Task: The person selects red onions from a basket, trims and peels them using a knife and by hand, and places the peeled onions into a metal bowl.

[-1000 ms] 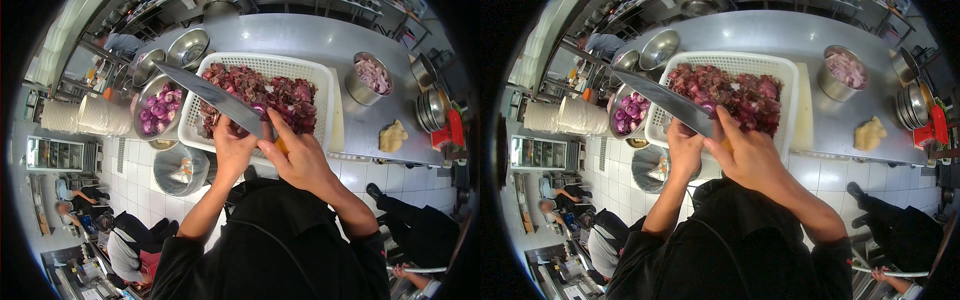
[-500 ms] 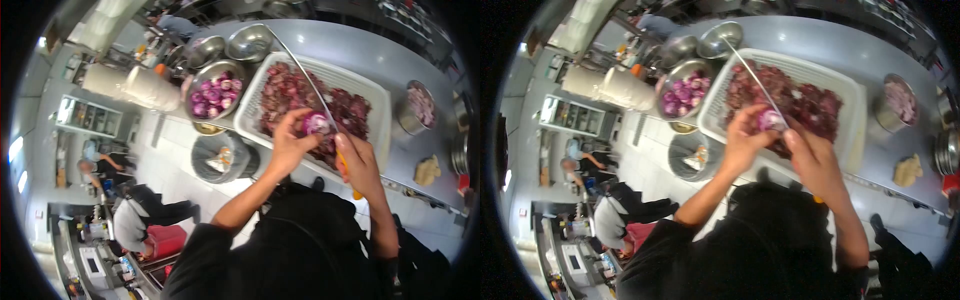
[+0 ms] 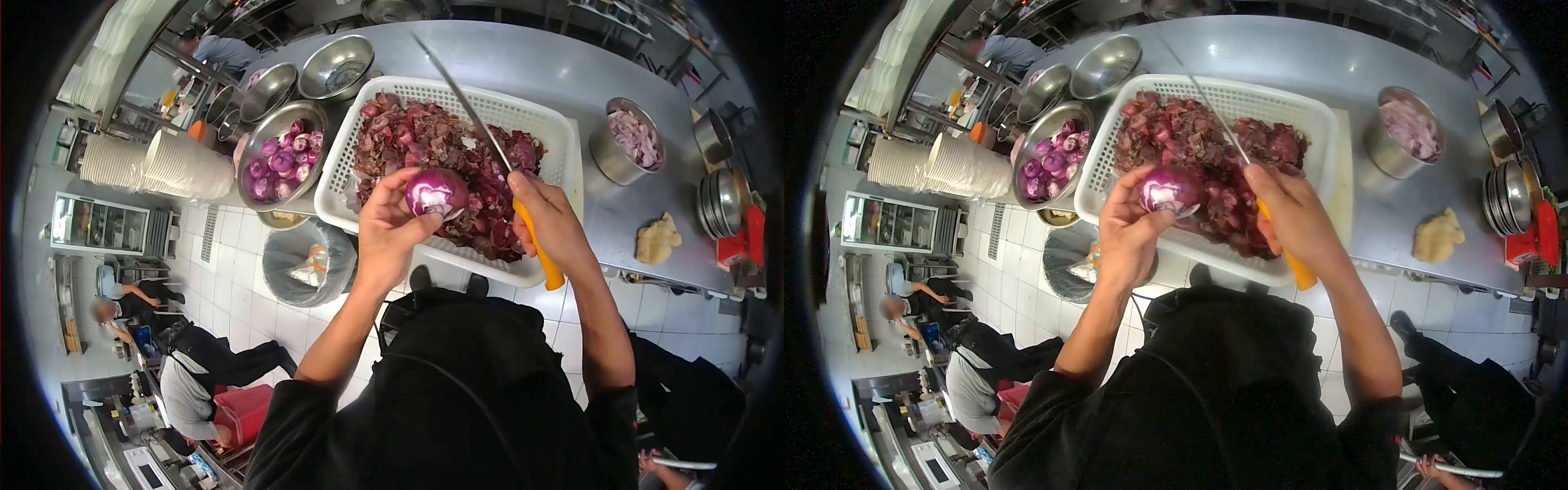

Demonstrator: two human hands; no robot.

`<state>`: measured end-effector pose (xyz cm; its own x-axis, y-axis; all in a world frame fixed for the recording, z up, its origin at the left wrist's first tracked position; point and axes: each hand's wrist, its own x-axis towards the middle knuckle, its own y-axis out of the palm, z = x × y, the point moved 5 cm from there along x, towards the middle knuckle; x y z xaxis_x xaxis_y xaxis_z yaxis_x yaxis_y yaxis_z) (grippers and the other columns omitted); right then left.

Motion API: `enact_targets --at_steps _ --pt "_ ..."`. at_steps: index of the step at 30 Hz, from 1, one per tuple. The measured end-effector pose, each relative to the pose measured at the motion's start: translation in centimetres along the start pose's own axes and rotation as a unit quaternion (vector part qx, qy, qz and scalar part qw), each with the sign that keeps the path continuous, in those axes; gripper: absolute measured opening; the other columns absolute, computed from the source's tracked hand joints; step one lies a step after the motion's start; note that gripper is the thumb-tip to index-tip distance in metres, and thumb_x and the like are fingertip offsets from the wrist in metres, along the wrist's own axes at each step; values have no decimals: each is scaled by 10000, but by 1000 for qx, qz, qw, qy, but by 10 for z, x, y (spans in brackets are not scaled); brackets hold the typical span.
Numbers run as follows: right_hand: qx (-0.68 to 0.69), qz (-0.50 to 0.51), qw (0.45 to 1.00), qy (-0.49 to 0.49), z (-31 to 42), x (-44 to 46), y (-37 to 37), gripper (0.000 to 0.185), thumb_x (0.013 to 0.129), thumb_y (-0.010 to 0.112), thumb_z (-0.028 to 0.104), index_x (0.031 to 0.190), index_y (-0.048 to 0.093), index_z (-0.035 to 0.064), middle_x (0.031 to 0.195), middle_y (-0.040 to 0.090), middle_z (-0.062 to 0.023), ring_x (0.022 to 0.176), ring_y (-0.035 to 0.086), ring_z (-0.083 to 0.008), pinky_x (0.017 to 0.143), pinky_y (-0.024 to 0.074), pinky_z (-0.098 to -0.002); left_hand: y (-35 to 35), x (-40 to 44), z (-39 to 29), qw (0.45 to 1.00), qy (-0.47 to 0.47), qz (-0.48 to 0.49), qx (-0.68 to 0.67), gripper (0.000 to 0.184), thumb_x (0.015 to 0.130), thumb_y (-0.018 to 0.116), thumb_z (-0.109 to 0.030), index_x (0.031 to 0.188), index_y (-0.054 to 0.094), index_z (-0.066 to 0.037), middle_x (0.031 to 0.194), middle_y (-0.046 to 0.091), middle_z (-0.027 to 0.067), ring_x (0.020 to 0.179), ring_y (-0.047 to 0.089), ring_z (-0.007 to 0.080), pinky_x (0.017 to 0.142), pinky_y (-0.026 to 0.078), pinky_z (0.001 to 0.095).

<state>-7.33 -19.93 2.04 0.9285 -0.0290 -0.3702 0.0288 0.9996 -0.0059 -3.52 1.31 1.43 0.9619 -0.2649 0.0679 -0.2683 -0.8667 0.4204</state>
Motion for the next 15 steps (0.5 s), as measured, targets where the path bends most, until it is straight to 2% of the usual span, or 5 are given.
enact_targets --at_steps 1,4,7,13,15 --pt "-13 19 1000 9 -2 1 0 477 1018 503 506 1011 586 36 569 471 -9 437 468 -103 403 390 -262 0 1 -1 1000 -6 -2 2 576 780 674 168 1307 513 0 1176 644 101 1050 651 165 922 525 312" --pt "-4 -5 999 38 -6 1 5 574 1007 537 476 1380 564 40 578 463 -14 452 427 -85 414 354 -266 0 4 -1 1000 -19 -13 -5 559 788 676 156 1302 518 4 1173 647 98 1043 649 162 931 520 317" --pt "-43 -21 999 21 -8 -1 5 649 1001 555 464 1460 469 14 607 529 -40 512 505 -127 492 437 -292 -1 5 2 998 -46 -29 -19 525 804 672 138 1293 522 17 1157 652 96 1027 649 158 922 520 313" --pt "-149 -25 967 -205 9 -24 21 652 985 592 357 1442 420 -75 750 679 -176 713 699 -301 743 524 -351 7 8 12 996 -82 -35 -25 502 825 663 114 1295 509 34 1114 664 92 1000 651 153 886 528 302" --pt "-181 -14 956 -229 21 -35 28 621 964 620 307 1410 443 -88 753 671 -209 726 711 -337 696 527 -374 10 10 14 996 -78 -32 -19 494 826 665 112 1288 511 25 1111 666 88 1001 652 151 885 532 303"
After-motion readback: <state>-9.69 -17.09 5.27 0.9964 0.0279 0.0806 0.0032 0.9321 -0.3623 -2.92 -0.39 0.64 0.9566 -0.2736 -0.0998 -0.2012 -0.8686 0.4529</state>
